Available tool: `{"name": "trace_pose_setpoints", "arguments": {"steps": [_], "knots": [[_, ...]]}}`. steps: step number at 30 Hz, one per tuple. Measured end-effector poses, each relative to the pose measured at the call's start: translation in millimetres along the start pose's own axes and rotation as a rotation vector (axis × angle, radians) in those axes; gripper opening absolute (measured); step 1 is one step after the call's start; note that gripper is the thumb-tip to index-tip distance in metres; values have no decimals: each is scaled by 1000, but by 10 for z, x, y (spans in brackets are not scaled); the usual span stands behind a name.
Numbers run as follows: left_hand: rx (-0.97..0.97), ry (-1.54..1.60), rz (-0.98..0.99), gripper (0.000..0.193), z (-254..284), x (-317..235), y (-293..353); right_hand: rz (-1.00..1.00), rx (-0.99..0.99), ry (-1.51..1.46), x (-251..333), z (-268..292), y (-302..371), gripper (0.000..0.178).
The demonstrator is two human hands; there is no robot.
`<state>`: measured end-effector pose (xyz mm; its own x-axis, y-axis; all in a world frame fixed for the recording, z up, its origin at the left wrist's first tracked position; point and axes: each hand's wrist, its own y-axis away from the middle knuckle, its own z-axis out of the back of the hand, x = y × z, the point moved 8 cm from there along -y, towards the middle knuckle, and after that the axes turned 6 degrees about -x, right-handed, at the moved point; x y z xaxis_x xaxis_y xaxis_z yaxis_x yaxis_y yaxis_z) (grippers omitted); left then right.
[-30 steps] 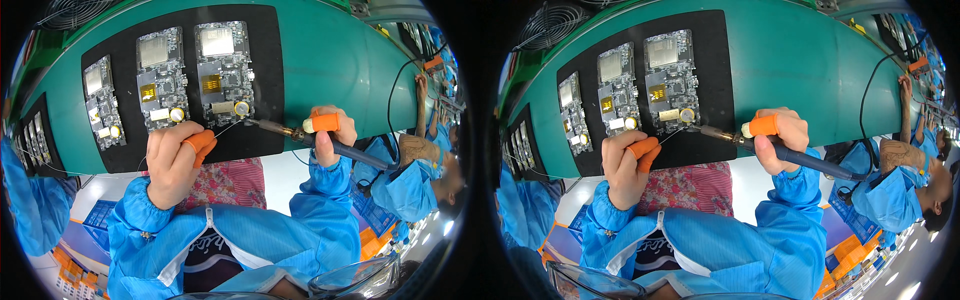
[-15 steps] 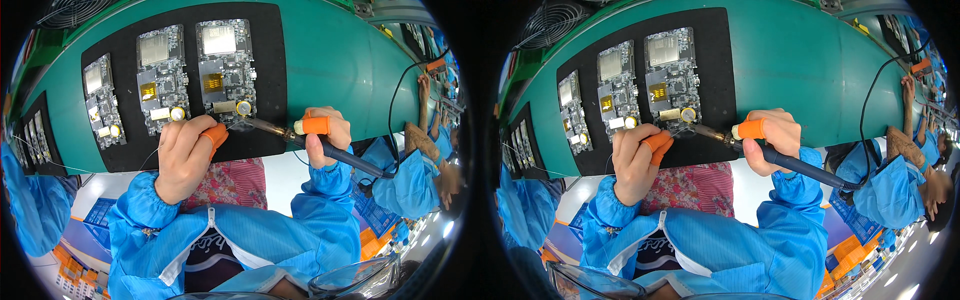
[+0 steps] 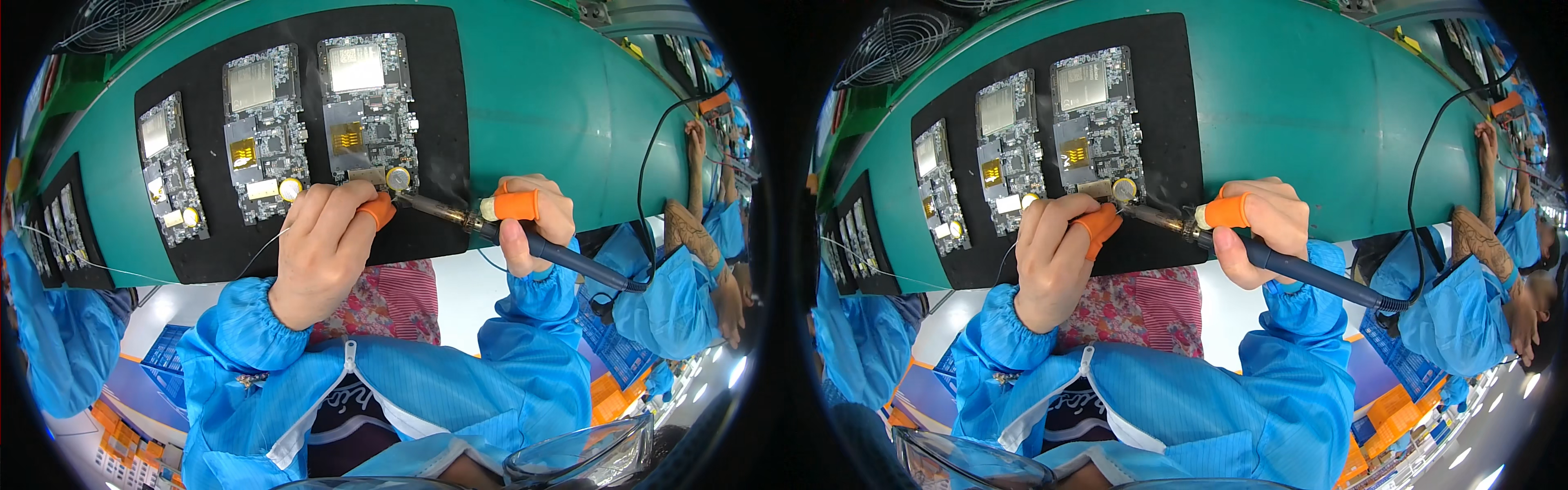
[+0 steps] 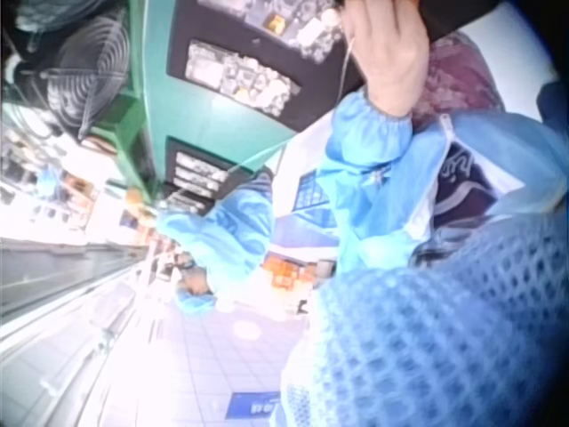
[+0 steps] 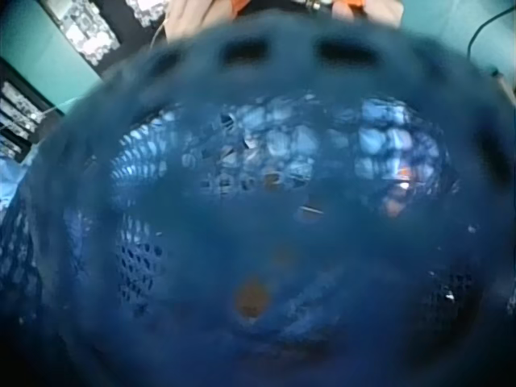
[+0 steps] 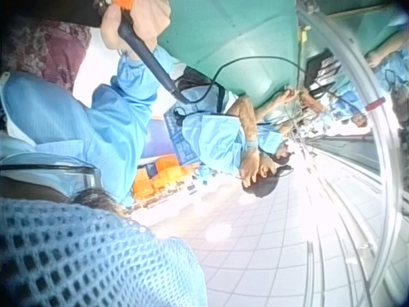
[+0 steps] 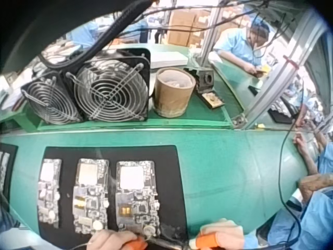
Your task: The person solders components onto circuit boards using a soldering iron and solder wire, pushes the tray of soldered boards down the assembly line, and pulls over another set of circuit boards to solder.
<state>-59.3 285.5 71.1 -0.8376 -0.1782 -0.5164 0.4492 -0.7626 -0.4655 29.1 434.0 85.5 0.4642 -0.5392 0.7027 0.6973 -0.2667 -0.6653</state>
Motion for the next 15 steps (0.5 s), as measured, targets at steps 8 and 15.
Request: {"name": "trace_pose_setpoints", "arguments": {"steps": [8, 15], "knots": [[44, 100, 162, 27, -11, 108, 94, -42, 72, 22, -6, -11, -29, 14], [-1, 41, 252, 46, 214, 158, 34, -41, 53, 2, -22, 25, -30, 13]]}}
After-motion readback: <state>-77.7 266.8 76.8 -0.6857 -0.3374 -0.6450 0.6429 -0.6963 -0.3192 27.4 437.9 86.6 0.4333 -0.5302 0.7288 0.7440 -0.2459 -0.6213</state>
